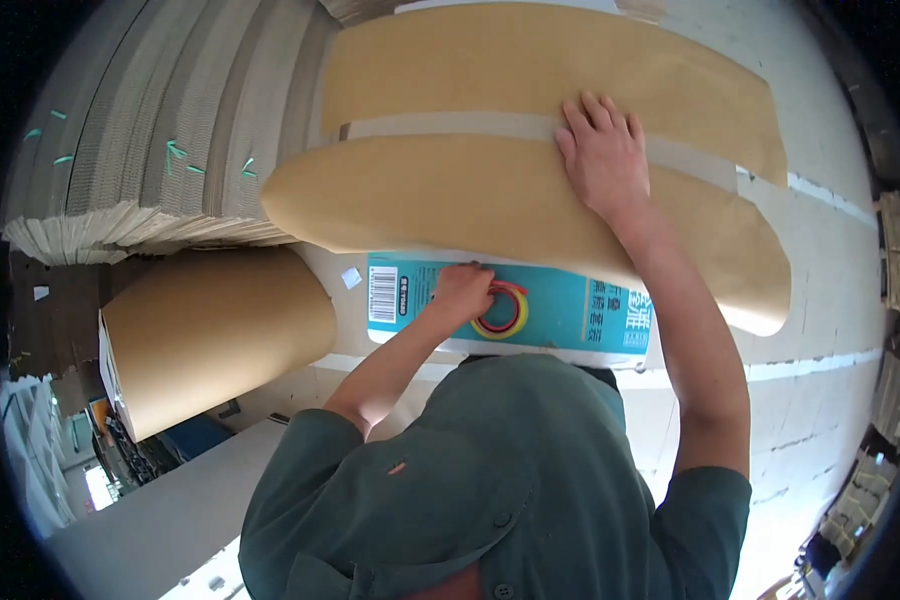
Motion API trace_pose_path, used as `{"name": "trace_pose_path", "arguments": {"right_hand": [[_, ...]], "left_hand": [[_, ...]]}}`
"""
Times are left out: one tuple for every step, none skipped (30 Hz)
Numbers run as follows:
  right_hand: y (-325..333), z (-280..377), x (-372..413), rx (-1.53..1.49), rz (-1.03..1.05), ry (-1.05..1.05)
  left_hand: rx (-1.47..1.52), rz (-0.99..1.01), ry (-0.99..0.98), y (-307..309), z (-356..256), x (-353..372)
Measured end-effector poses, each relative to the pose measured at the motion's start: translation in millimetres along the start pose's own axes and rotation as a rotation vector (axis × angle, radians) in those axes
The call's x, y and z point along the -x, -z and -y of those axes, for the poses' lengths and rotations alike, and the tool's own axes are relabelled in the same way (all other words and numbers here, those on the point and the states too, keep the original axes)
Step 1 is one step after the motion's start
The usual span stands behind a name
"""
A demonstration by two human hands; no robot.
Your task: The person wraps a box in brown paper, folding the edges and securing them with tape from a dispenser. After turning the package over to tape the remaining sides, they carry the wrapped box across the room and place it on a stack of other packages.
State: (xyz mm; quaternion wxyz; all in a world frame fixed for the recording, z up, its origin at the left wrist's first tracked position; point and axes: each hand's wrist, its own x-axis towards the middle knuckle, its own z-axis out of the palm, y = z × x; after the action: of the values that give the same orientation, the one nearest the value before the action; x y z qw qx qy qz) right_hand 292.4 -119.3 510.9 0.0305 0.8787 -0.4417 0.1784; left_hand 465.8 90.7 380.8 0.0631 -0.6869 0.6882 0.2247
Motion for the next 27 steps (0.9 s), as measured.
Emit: {"name": "trace_pose_path", "arguments": {"right_hand": [[1.5,0.1,1.6,-0.003,0.014,-0.013],[2.6,1.1,3.0,-0.009,0.033,-0.022],[1.6,3.5,-0.4,-0.020,0.043,-0.033],[0.2,6.2,-4.6,-0.029,0.027,-0.022],[-1.1,8.4,-5.3,-0.030,0.016,-0.017],[-2.2,8.6,-2.7,-0.026,0.015,-0.016],[-2.0,3.5,0.8,-0.010,0.016,-0.024],[1.0,0.2,0.2,0.019,0.018,-0.039],[4.9,4.4,-0.9,-0.009,0.051,-0.044],[8.2,6.3,0.3,-0.031,0.088,-0.050],[7.2,7.2,1.1,-0.043,0.071,-0.056],[4.8,7.2,2.0,-0.058,0.050,-0.058],[4.7,5.9,3.6,-0.025,0.055,-0.068],[2.9,6.0,4.8,-0.023,0.045,-0.069],[1.6,6.2,4.1,-0.026,0.036,-0.064],[1.1,6.4,1.4,-0.039,0.023,-0.050],[2.5,5.5,1.8,-0.043,0.018,-0.039],[4.5,3.8,3.8,-0.046,0.027,-0.044],[5.5,3.5,3.6,-0.057,0.027,-0.047],[4.8,7.9,0.9,-0.069,0.025,-0.057],[4.5,11.6,-3.2,-0.086,-0.001,-0.051],[6.0,11.4,-3.6,-0.084,0.005,-0.053],[8.2,10.2,-0.7,-0.078,0.021,-0.059],[9.0,8.9,0.0,-0.071,0.038,-0.066],[10.5,8.3,0.3,-0.073,0.028,-0.073],[12.3,9.2,2.1,-0.078,0.030,-0.078],[13.4,10.5,1.6,-0.083,0.030,-0.080]], "left_hand": [[0.002,-0.012,0.010,7.3,0.1,4.4],[0.102,0.034,-0.030,24.7,0.2,16.1],[0.194,0.074,-0.069,47.7,6.7,26.7],[0.280,0.113,-0.113,71.5,16.7,35.6],[0.580,0.130,-0.207,90.6,31.1,46.5],[0.887,0.152,-0.306,110.1,44.3,60.2],[1.172,0.112,-0.402,144.4,45.4,72.6],[1.462,0.081,-0.515,180.3,43.3,79.1],[1.237,-0.042,-0.589,199.8,47.4,79.2],[1.496,-0.139,-0.590,210.5,39.4,77.8],[1.751,-0.238,-0.579,216.7,34.4,73.6],[1.822,-0.296,-0.597,222.3,45.4,58.7],[1.891,-0.360,-0.604,228.9,53.6,37.2],[2.145,-0.313,-0.557,236.6,48.9,19.1],[2.394,-0.263,-0.493,246.1,46.2,1.3],[2.349,-0.298,-0.514,255.9,44.0,-22.1],[2.291,-0.347,-0.530,266.9,42.0,-44.5],[2.153,-0.373,-0.599,274.2,42.6,-65.3],[2.000,-0.400,-0.661,279.2,44.4,-85.7],[2.071,-0.394,-0.582,280.0,43.9,-106.6],[2.146,-0.376,-0.512,279.4,42.4,-126.4],[2.127,-0.378,-0.525,280.5,41.5,-138.7],[2.129,-0.356,-0.448,279.4,38.9,-148.7],[2.130,-0.335,-0.371,279.4,39.4,-159.0],[2.119,-0.329,-0.379,280.7,40.7,-167.7],[2.065,-0.299,-0.407,280.0,42.7,-174.5],[2.010,-0.273,-0.435,281.0,46.6,-181.3]]}}
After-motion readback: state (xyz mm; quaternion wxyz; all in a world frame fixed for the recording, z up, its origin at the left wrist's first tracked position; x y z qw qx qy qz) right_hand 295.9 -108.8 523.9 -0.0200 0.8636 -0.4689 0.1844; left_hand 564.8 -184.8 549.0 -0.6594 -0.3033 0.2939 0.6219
